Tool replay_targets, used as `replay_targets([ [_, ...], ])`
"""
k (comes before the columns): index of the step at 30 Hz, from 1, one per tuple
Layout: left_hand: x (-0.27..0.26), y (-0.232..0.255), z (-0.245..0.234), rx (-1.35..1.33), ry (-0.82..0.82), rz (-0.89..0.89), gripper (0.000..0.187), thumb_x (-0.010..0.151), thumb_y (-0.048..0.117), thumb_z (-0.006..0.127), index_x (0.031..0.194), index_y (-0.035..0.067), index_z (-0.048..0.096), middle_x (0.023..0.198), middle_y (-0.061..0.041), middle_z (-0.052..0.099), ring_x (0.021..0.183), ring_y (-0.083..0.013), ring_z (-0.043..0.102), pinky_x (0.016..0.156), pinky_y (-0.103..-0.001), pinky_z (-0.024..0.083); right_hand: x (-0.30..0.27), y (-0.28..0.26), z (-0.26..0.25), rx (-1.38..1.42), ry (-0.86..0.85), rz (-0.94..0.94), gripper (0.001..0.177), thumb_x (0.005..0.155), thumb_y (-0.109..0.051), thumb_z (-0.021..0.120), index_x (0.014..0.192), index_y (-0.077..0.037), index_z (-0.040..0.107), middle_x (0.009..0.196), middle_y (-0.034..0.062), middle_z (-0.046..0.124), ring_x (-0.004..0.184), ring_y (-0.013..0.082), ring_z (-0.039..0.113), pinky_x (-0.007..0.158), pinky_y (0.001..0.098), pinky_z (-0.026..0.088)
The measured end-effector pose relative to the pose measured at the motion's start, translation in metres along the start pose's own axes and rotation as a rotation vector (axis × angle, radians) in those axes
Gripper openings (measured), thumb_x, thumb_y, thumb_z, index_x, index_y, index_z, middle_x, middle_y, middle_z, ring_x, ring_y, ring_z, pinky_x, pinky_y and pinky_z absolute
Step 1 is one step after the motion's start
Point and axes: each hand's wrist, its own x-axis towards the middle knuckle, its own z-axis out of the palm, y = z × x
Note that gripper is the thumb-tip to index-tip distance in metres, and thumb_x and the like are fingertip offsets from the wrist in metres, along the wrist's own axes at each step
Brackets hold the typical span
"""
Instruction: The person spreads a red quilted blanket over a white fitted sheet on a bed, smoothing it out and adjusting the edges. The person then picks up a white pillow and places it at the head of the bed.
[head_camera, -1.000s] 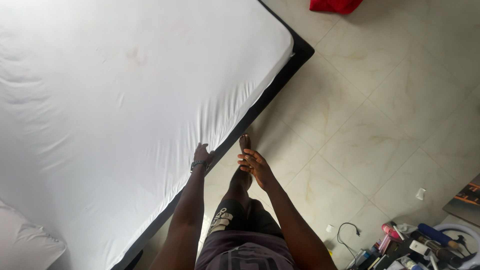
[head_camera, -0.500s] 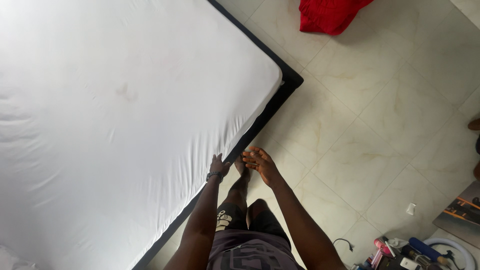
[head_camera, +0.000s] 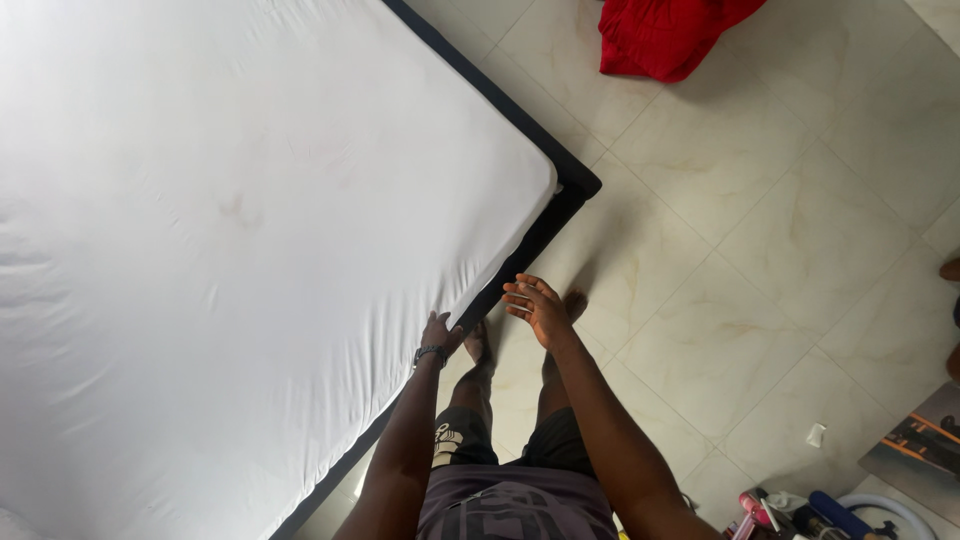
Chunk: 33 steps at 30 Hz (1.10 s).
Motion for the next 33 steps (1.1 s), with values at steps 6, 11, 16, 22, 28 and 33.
replay_targets([
  [6,0.000,0.021,0.002,-0.049,0.059,-0.051,0.064,0.086,0.036,0.073,0.142,0.011,0.058,0.161,-0.025,0.035,0.145,-0.0378,0.042,0.119,-0.042,0.038,0.036,-0.039,-0.038,-0.061,0.039,0.092,0.041,0.098,-0.025,0.055,0.136,-0.009,0.053,0.129,0.0169,0.066,0.118,0.0286,0.065,0.099,0.0444,0.053],
  [11,0.013,0.058,0.015,-0.051,0.072,-0.242,0.063,0.085,0.037,0.073,0.143,0.015,0.059,0.164,-0.028,0.027,0.146,-0.0403,0.041,0.120,-0.043,0.038,0.069,-0.094,-0.069,-0.236,-0.023,0.076,0.046,0.097,-0.026,0.058,0.138,-0.005,0.051,0.128,0.0180,0.066,0.119,0.0299,0.065,0.100,0.0445,0.054],
  [16,0.030,0.097,0.050,-0.192,0.105,-0.453,0.063,0.087,0.038,0.072,0.145,0.019,0.058,0.167,-0.031,0.001,0.155,-0.0442,0.020,0.124,-0.047,0.030,0.110,-0.128,-0.110,-0.431,-0.064,0.067,0.051,0.096,-0.029,0.058,0.139,-0.003,0.051,0.129,0.0173,0.066,0.120,0.0283,0.065,0.100,0.0436,0.053],
  [22,0.072,0.135,0.099,-0.187,0.080,-0.516,0.073,0.088,0.047,0.072,0.149,0.014,0.049,0.163,-0.038,-0.015,0.155,-0.0491,0.006,0.125,-0.047,0.024,0.175,-0.131,-0.159,-0.651,-0.069,0.071,0.050,0.096,-0.026,0.059,0.139,0.000,0.054,0.133,0.0145,0.066,0.121,0.0264,0.063,0.098,0.0417,0.051],
  [28,0.095,0.164,0.128,-0.261,0.091,-0.475,0.076,0.087,0.046,0.070,0.151,0.013,0.048,0.160,-0.044,-0.014,0.154,-0.0538,0.006,0.124,-0.049,0.028,0.241,-0.104,-0.197,-1.386,-0.145,-0.264,0.053,0.098,-0.020,0.057,0.146,0.001,0.050,0.151,0.0185,0.053,0.142,0.0334,0.048,0.116,0.0411,0.039],
  [33,0.106,0.194,0.095,-0.193,-0.001,-0.638,0.074,0.091,0.043,0.070,0.152,0.010,0.045,0.158,-0.048,0.009,0.144,-0.0596,0.026,0.115,-0.051,0.039,0.275,-0.093,-0.194,-1.768,-0.265,-0.382,0.058,0.096,-0.017,0.058,0.148,0.006,0.044,0.159,0.0206,0.038,0.150,0.0344,0.033,0.120,0.0414,0.032],
])
